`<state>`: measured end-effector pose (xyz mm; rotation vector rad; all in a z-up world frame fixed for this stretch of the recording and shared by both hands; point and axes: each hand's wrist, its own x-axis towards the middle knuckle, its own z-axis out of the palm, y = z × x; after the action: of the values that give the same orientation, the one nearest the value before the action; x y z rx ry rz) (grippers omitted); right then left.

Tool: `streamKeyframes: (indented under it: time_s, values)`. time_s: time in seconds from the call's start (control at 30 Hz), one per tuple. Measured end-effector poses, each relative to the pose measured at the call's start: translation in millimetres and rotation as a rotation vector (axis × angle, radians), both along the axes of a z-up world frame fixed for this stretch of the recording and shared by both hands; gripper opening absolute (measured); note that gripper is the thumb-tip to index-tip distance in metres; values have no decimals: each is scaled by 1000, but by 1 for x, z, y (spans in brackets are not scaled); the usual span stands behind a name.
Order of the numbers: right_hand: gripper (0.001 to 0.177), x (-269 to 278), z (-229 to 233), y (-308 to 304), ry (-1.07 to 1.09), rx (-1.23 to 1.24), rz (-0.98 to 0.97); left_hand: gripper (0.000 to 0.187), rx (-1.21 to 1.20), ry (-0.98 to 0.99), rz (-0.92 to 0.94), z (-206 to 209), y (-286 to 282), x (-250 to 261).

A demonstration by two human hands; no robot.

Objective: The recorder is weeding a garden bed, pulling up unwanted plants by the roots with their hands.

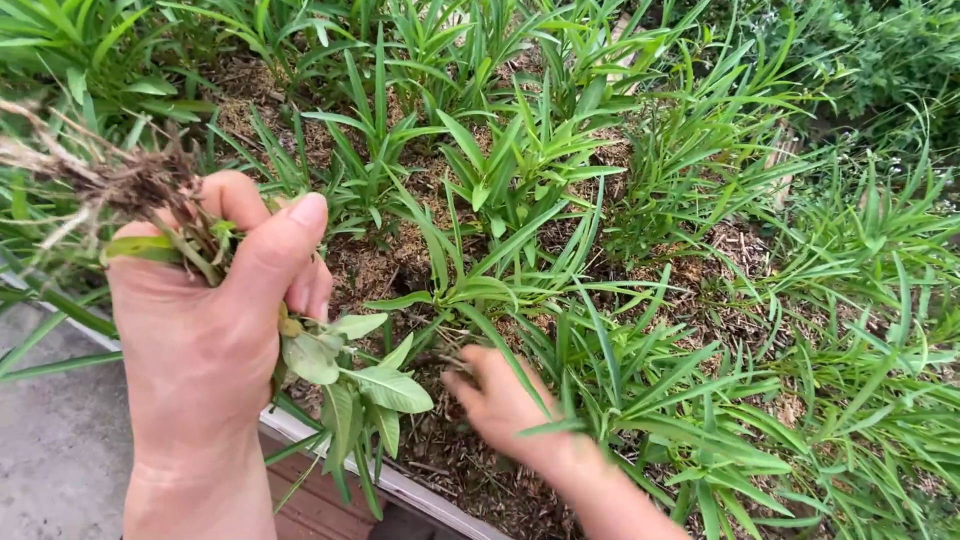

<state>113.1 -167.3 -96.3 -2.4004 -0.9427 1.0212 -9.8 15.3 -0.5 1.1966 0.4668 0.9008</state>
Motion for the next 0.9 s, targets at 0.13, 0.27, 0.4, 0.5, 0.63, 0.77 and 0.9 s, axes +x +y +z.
streamKeyframes:
  time_s: [0.13,0.27,0.4,0.5,0.63,0.77,0.9]
  values:
    - [33,43,68,-20,129,165,108,34,-15,13,25,20,-9,10]
    - [36,67,133,-14,-47,436,-107,31,-65,-97,-85,9,-40,40]
    - [77,70,146,15,250,668,-463,21,-199,-97,-134,14,-74,88]
    - [97,63,148,31,235,799,-392,24,-179,-97,-140,16,-80,114]
    - [101,52,135,32,116,968,-223,37,-191,-40,-135,-3,-88,129]
    - [99,45,114,27,215,987,-339,42,-337,-9,-72,-16,-106,138]
    - [104,53,104,22,210,946,-328,44,-415,-63,7,-12,-112,142]
